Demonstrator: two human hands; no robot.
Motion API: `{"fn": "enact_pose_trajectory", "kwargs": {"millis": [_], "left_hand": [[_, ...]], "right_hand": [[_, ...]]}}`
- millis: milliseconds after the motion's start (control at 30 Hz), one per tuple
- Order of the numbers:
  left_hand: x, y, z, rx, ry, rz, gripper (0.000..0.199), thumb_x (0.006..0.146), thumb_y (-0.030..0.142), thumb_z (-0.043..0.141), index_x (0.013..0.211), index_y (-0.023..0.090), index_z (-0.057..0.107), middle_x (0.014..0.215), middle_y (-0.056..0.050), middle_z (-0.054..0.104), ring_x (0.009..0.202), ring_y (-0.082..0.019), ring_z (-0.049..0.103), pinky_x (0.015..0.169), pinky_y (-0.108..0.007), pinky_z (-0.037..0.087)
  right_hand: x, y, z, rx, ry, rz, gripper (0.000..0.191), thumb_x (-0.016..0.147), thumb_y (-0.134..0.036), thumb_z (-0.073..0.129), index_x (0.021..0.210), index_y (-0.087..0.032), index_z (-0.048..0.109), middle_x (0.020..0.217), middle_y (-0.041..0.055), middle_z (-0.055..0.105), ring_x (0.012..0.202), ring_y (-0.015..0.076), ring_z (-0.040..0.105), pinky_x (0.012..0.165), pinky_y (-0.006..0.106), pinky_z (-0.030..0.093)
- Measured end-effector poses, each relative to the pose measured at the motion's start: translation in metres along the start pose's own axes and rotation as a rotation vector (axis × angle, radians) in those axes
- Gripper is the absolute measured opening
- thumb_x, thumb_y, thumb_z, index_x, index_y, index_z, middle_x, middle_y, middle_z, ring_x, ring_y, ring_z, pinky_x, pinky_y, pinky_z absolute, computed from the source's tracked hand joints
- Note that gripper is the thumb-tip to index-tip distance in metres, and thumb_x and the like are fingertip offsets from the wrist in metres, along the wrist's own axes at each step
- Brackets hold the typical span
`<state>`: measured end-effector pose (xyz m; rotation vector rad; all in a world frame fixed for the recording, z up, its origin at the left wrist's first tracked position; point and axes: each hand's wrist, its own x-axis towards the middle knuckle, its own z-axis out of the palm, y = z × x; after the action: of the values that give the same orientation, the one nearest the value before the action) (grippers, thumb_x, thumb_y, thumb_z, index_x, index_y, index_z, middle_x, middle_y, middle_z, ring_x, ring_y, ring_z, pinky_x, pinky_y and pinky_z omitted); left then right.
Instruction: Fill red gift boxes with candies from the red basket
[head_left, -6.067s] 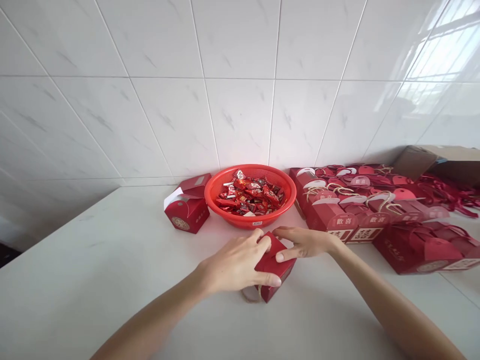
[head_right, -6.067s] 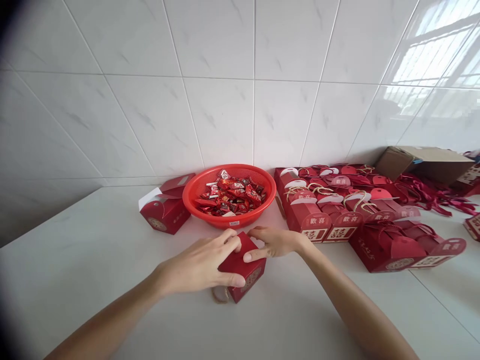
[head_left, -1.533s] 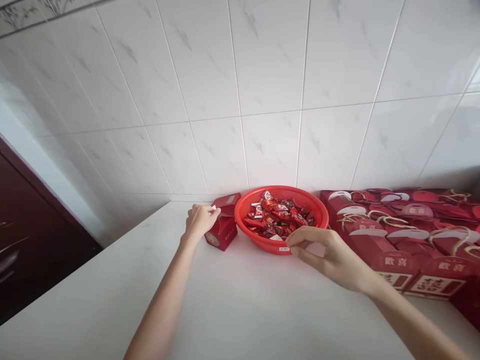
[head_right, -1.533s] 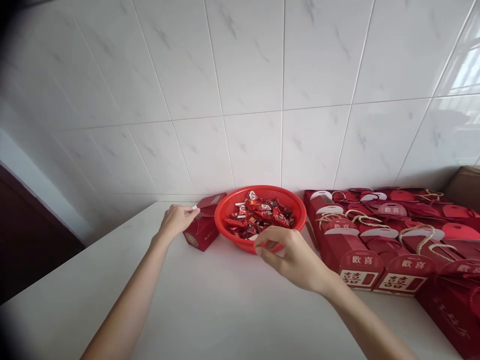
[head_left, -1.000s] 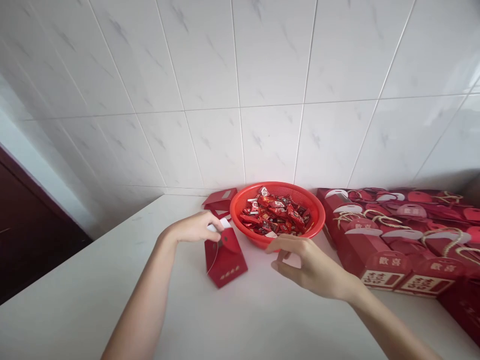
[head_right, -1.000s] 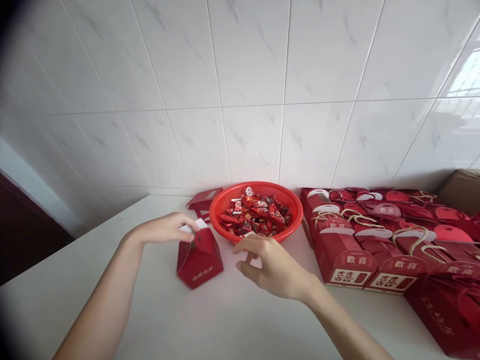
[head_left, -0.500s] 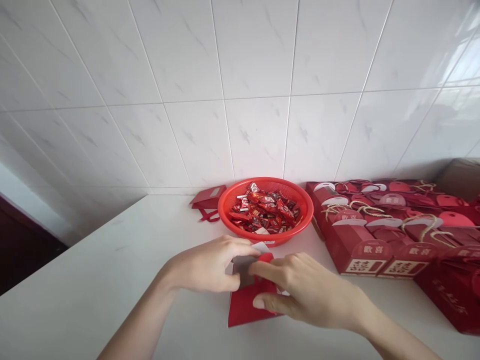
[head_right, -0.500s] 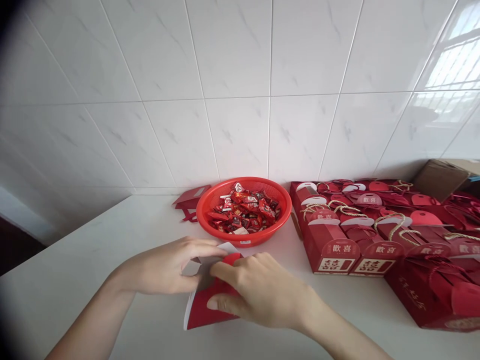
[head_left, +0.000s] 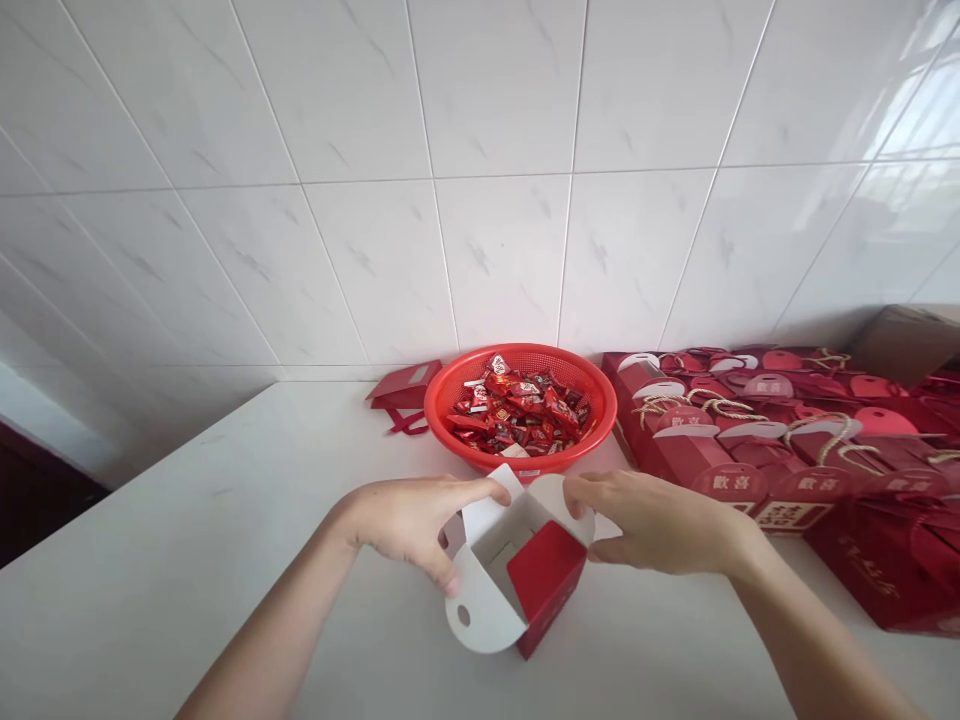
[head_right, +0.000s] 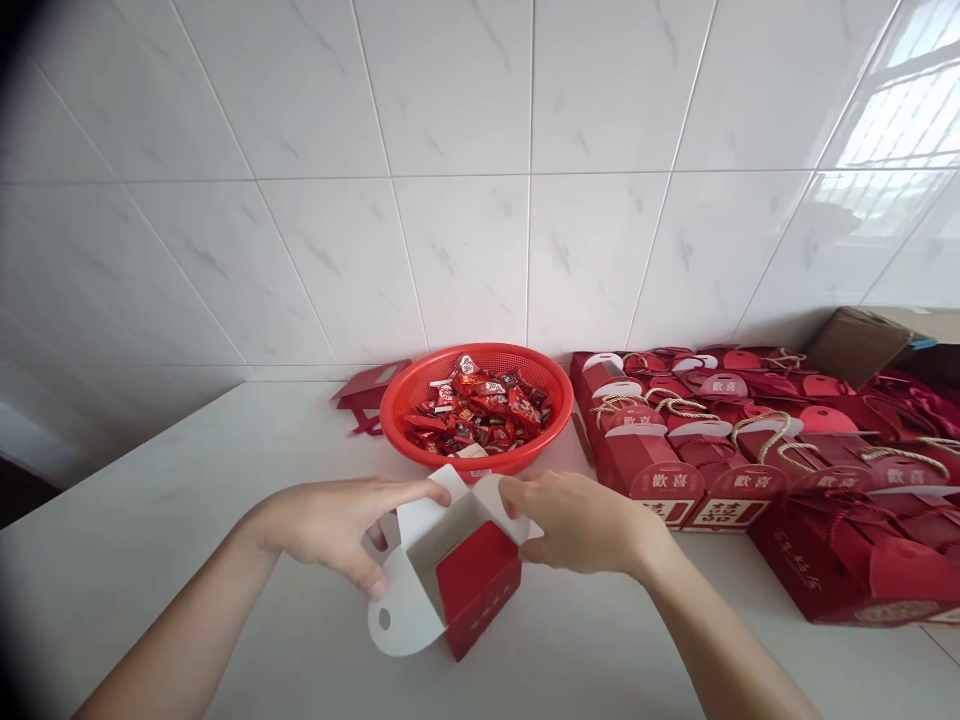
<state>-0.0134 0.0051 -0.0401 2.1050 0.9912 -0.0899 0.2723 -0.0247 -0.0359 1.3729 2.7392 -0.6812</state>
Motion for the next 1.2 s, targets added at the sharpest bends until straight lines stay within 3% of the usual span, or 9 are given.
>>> {"fn": "enact_pose_trajectory", "kwargs": {"millis": [100,267,400,533,700,767,933,1033,1200], "left_hand": [[0.004,0.0,-0.001,-0.023,-0.04,-0.087,0.079,0.059,0.044,0.086,0.126,0.026,0.049,0.101,0.001,0.063,0.083,-0.02,0.06,0.066,-0.023,0.042],[0.012,-0.008,-0.004,-0.07,-0.096,-0.106,0.075,0.048,0.045,0.092,0.106,0.025,0.047,0.106,0.001,0.057,0.089,-0.02,0.056,0.068,-0.024,0.041],[0.018,-0.016,-0.005,-0.145,-0.162,-0.041,0.076,0.044,0.043,0.094,0.1,0.025,0.046,0.103,0.002,0.058,0.092,-0.021,0.055,0.071,-0.025,0.042],[0.022,-0.019,-0.004,-0.212,-0.175,0.015,0.075,0.043,0.041,0.095,0.096,0.025,0.044,0.103,0.002,0.058,0.093,-0.021,0.056,0.072,-0.025,0.043],[0.027,-0.021,-0.003,-0.26,-0.182,0.041,0.073,0.046,0.038,0.095,0.096,0.025,0.045,0.106,0.002,0.057,0.097,-0.021,0.056,0.074,-0.025,0.044],[0.031,-0.026,-0.001,-0.288,-0.183,0.062,0.074,0.045,0.038,0.096,0.096,0.024,0.046,0.108,0.002,0.057,0.101,-0.022,0.056,0.076,-0.026,0.045],[0.038,-0.037,0.003,-0.362,-0.165,0.127,0.074,0.046,0.036,0.098,0.1,0.024,0.049,0.108,0.001,0.06,0.1,-0.022,0.06,0.076,-0.027,0.048],[0.04,-0.038,0.005,-0.42,-0.182,0.066,0.074,0.049,0.035,0.097,0.104,0.026,0.049,0.099,0.003,0.062,0.085,-0.019,0.065,0.07,-0.028,0.052],[0.041,-0.033,0.006,-0.464,-0.161,0.094,0.066,0.053,0.037,0.095,0.103,0.026,0.054,0.115,0.002,0.059,0.081,-0.016,0.068,0.07,-0.029,0.056]], "right_hand": [[0.004,-0.004,0.004,-0.052,0.017,0.017,0.007,0.086,-0.023,0.065,0.09,-0.02,0.06,0.102,0.0065,0.066,0.088,0.0233,0.064,0.068,0.03,0.045],[0.007,-0.013,0.005,-0.071,0.046,-0.033,0.027,0.096,-0.036,0.054,0.074,-0.02,0.052,0.08,0.0044,0.065,0.07,0.0188,0.06,0.058,0.028,0.037],[0.009,-0.009,0.001,0.138,-0.075,-0.097,0.039,0.101,-0.036,0.041,0.066,-0.021,0.04,0.061,0.0004,0.059,0.054,0.0131,0.056,0.052,0.025,0.035],[0.013,0.003,-0.003,0.437,-0.246,0.023,0.03,0.099,-0.037,0.043,0.074,-0.022,0.04,0.059,-0.0018,0.063,0.051,0.0127,0.063,0.055,0.023,0.044],[0.016,0.015,-0.006,0.521,-0.306,0.191,0.025,0.096,-0.04,0.048,0.079,-0.022,0.042,0.051,-0.0056,0.054,0.04,0.0122,0.056,0.042,0.02,0.035],[0.016,0.013,-0.007,0.408,-0.23,0.216,0.024,0.094,-0.038,0.051,0.077,-0.021,0.045,0.055,-0.0045,0.054,0.043,0.0112,0.054,0.042,0.021,0.034],[0.009,-0.007,-0.001,-0.082,0.11,0.145,0.02,0.085,-0.018,0.062,0.07,-0.019,0.049,0.067,-0.0013,0.06,0.059,0.012,0.052,0.051,0.025,0.027],[0.004,-0.017,0.007,-0.283,0.164,0.147,0.015,0.085,-0.012,0.06,0.074,-0.02,0.054,0.063,-0.0009,0.058,0.056,0.014,0.049,0.051,0.029,0.021],[-0.004,-0.023,0.014,-0.366,0.215,0.045,0.017,0.086,-0.004,0.054,0.077,-0.019,0.057,0.062,-0.0015,0.057,0.048,0.0127,0.042,0.049,0.031,0.018]]}}
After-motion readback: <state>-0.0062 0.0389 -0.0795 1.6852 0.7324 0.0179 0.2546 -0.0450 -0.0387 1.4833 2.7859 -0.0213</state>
